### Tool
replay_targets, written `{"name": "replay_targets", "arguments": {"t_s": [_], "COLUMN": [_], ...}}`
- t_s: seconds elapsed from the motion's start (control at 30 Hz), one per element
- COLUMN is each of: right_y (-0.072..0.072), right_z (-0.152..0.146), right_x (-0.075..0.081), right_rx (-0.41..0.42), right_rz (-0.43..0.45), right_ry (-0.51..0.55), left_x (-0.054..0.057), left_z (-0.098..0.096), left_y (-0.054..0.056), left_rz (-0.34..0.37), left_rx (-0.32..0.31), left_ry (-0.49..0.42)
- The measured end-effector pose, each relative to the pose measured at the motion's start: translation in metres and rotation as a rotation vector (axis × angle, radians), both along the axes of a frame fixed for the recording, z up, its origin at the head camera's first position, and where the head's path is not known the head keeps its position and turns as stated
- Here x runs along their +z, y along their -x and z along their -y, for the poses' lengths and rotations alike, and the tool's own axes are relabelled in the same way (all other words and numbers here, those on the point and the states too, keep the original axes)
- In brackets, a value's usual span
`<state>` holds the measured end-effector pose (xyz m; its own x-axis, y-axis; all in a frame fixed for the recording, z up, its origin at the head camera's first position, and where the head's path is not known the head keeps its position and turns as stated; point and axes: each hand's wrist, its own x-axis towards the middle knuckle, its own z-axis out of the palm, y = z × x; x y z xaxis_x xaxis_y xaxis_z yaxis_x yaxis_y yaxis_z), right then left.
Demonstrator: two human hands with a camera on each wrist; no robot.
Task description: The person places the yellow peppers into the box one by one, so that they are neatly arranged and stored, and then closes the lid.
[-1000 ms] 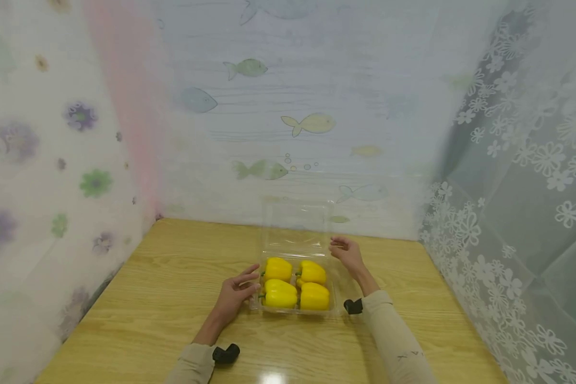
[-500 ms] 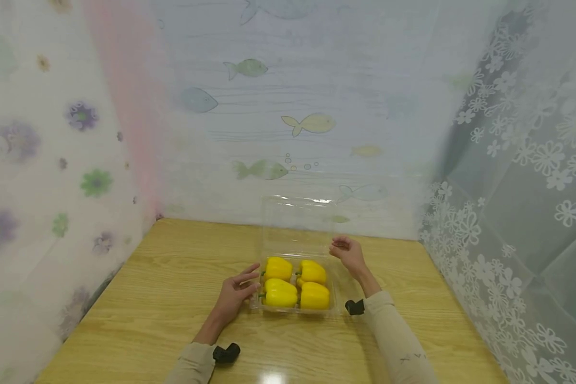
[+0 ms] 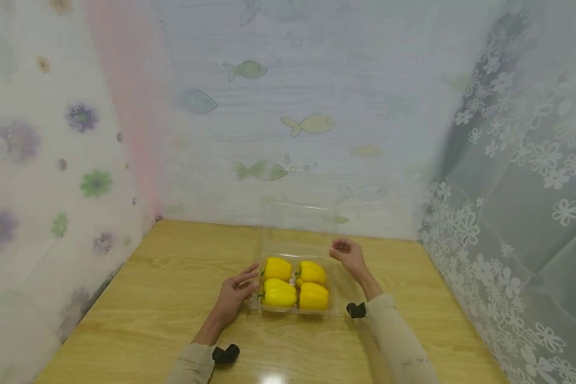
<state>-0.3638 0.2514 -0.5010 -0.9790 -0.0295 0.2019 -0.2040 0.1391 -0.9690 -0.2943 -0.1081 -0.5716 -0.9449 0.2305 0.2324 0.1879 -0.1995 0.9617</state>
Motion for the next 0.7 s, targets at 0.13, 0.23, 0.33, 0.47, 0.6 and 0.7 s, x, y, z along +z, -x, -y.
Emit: {"name": "replay_targets", "arguments": {"t_s": [0.13,0.23,0.33,0.47,0.6,0.7], "right_y": [-0.003,-0.004,-0.006,-0.009,-0.012,-0.013], "right_z": [-0.001,-0.002,-0.002,-0.001,-0.003,-0.004], "right_x": [-0.002,-0.004,-0.005,-0.005,-0.005,-0.005], "right_rx": [0.019,0.036,0.045,0.041,0.045,0.051], "right_rz": [-0.009,-0.023,-0.035,-0.035,-0.049,-0.059], "right_ry": [0.001,0.018,0.034,0.03,-0.01,-0.023], "left_x": [-0.001,-0.001,-0.002,-0.002,-0.002,-0.001], "left_z": [0.0,0.0,0.0,0.001,0.001,0.0], "left_y": [0.0,0.0,0.0,0.0,-0.001,-0.001], "left_rz": [0.0,-0.011,-0.021,-0.02,-0.012,-0.008], "left_rx": [-0.003,-0.007,-0.016,-0.029,-0.027,-0.02], "left_ry": [-0.006,-0.008,-0.009,-0.016,-0.021,-0.011]}}
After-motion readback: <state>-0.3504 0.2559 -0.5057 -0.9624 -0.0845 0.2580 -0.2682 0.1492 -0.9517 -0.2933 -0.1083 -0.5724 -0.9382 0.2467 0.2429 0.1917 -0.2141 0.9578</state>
